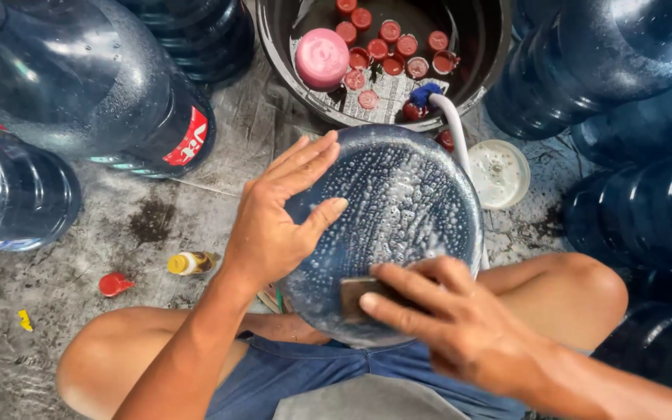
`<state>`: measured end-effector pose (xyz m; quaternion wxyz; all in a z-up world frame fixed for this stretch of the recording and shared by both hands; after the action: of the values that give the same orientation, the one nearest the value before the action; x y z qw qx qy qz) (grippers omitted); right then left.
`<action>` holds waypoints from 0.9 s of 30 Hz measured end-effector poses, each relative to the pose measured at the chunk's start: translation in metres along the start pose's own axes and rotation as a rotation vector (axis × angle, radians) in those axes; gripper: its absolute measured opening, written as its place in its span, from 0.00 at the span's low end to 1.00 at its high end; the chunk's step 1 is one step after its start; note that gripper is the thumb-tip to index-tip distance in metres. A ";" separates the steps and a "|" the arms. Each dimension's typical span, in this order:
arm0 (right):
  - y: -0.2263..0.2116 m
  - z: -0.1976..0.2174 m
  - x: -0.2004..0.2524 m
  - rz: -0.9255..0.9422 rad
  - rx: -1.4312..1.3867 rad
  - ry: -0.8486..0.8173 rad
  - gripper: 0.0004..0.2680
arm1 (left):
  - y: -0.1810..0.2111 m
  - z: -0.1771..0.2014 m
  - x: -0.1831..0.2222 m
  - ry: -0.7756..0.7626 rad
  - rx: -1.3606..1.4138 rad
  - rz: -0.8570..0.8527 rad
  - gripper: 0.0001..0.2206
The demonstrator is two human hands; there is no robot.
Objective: Scrubbing the exterior of a large plastic water jug with an abrasive pad to remove dirt or labels.
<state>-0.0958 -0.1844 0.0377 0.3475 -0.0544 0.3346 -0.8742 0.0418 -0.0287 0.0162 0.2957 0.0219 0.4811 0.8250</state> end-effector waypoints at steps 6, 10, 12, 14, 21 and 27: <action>0.056 0.051 0.002 -0.163 0.351 0.296 0.38 | -0.009 0.009 0.001 0.065 0.042 0.080 0.20; 0.001 0.006 -0.003 0.082 0.106 0.073 0.16 | -0.006 0.006 -0.004 0.078 0.012 0.052 0.19; 0.009 0.014 0.001 0.034 0.109 0.058 0.26 | -0.004 0.004 0.000 0.060 -0.093 -0.019 0.19; 0.042 0.043 0.005 -0.036 0.224 0.147 0.32 | -0.005 0.005 0.001 0.073 -0.077 0.014 0.18; -0.013 0.001 0.006 0.067 0.012 -0.052 0.18 | -0.003 0.009 -0.007 0.075 -0.141 0.046 0.18; 0.065 0.061 0.014 -0.212 0.212 0.395 0.18 | -0.008 0.010 -0.006 0.050 -0.317 0.019 0.19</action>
<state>-0.0491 -0.2614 0.0420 0.1856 0.1195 0.2947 -0.9297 0.0538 -0.0216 0.0167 0.2754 -0.0411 0.3520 0.8936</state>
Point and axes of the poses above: each hand's wrist, its own x-axis away from the middle knuckle, its own z-axis out of the back of the hand, y = z × x, the point moved 5 cm from there along -x, towards the middle knuckle, and after that the axes turned 8 degrees about -x, right-handed, at the moved point
